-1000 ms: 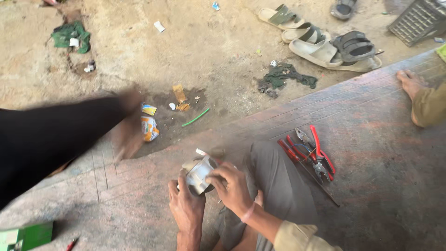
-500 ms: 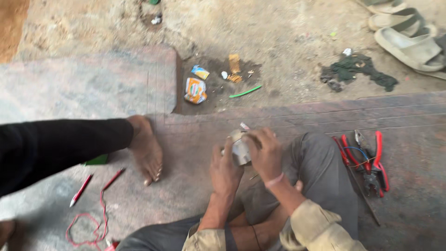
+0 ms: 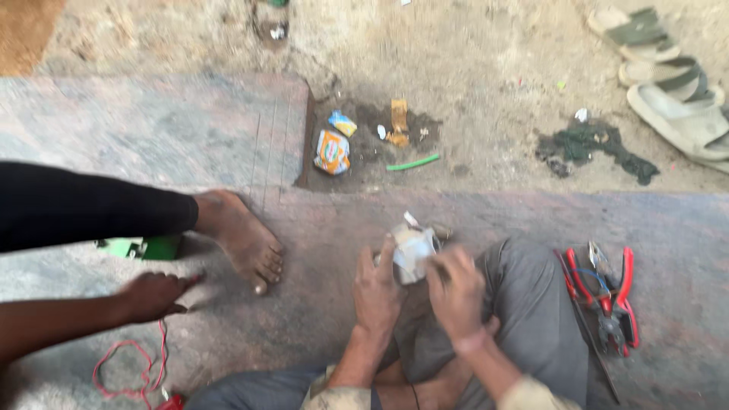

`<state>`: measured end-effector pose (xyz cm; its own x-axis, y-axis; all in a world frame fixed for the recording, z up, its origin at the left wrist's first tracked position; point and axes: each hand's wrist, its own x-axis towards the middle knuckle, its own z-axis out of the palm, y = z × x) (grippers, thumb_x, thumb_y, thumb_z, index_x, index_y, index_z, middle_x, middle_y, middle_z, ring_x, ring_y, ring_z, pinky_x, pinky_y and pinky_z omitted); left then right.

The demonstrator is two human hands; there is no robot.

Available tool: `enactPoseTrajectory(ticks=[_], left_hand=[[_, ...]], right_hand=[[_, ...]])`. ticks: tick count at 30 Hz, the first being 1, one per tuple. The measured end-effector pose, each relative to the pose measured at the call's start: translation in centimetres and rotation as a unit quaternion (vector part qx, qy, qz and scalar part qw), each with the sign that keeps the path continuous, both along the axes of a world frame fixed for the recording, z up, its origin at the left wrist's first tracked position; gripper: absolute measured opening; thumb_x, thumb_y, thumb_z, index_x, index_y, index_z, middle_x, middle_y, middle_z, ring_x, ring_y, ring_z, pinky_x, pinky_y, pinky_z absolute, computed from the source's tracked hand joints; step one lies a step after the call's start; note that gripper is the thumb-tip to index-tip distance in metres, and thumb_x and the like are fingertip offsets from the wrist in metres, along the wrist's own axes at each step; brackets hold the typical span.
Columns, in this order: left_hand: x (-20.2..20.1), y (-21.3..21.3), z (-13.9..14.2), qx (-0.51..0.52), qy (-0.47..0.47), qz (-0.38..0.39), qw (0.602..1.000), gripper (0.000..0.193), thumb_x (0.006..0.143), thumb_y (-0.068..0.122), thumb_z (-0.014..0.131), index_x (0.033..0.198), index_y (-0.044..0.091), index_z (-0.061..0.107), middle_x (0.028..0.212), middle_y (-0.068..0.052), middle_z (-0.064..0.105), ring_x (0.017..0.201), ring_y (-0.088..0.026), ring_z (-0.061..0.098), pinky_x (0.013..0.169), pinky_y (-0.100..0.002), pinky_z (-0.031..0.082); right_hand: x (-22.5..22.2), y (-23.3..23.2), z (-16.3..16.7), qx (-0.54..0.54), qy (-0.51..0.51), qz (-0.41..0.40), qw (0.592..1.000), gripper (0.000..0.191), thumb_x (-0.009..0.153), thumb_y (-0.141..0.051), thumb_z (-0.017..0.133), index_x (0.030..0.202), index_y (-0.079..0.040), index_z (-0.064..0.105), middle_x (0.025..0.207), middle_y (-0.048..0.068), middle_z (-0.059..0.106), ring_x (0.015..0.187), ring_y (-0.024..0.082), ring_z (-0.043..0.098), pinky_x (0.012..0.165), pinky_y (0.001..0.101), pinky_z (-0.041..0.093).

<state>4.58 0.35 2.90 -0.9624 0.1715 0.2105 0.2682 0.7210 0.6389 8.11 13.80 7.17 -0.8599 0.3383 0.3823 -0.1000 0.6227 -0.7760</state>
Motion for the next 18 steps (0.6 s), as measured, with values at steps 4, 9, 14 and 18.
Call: enactPoseTrajectory(ticks=[4, 9, 14, 18], left_hand=[[0.1, 0.0, 0.5, -0.018, -0.026, -0.01, 0.999, 0.07, 0.073, 0.005, 0.078, 0.139, 0.014, 0.056, 0.107, -0.02, 0.057, 0.094, -0.044, 0.063, 0.071, -0.052, 0.055], [0.2, 0.0, 0.7, -0.012, -0.019, -0.009, 1.0, 0.074, 0.068, 0.004, 0.078, 0.138, 0.013, 0.056, 0.107, -0.019, 0.057, 0.094, -0.043, 0.064, 0.073, -0.052, 0.056], [-0.1, 0.2, 0.7, -0.008, -0.01, -0.002, 1.0, 0.071, 0.069, 0.006, 0.081, 0.135, 0.012, 0.058, 0.105, -0.019, 0.057, 0.091, -0.043, 0.063, 0.07, -0.052, 0.054], [0.3, 0.0, 0.7, -0.021, -0.027, -0.006, 0.999, 0.071, 0.068, 0.001, 0.077, 0.136, 0.012, 0.06, 0.106, -0.018, 0.058, 0.094, -0.042, 0.064, 0.072, -0.05, 0.056]], right_hand=[[-0.4, -0.4, 0.3, 0.042, 0.024, 0.009, 0.999, 0.01, 0.082, -0.003, 0.077, 0.089, -0.003, 0.07, 0.085, 0.013, 0.064, 0.081, 0.034, 0.064, 0.071, 0.0415, 0.051], [-0.5, -0.6, -0.3, 0.01, 0.008, 0.001, 1.0, 0.012, 0.084, -0.001, 0.075, 0.094, -0.002, 0.07, 0.09, 0.013, 0.065, 0.083, 0.033, 0.065, 0.072, 0.0411, 0.052], [0.0, -0.6, 0.0, 0.01, 0.004, -0.014, 1.0, 0.011, 0.083, -0.004, 0.077, 0.092, -0.004, 0.07, 0.085, 0.012, 0.064, 0.078, 0.031, 0.065, 0.07, 0.0406, 0.052], [-1.3, -0.7, 0.0, 0.004, 0.004, -0.011, 1.0, 0.01, 0.087, -0.002, 0.074, 0.096, -0.001, 0.069, 0.091, 0.015, 0.063, 0.082, 0.035, 0.065, 0.07, 0.042, 0.051]])
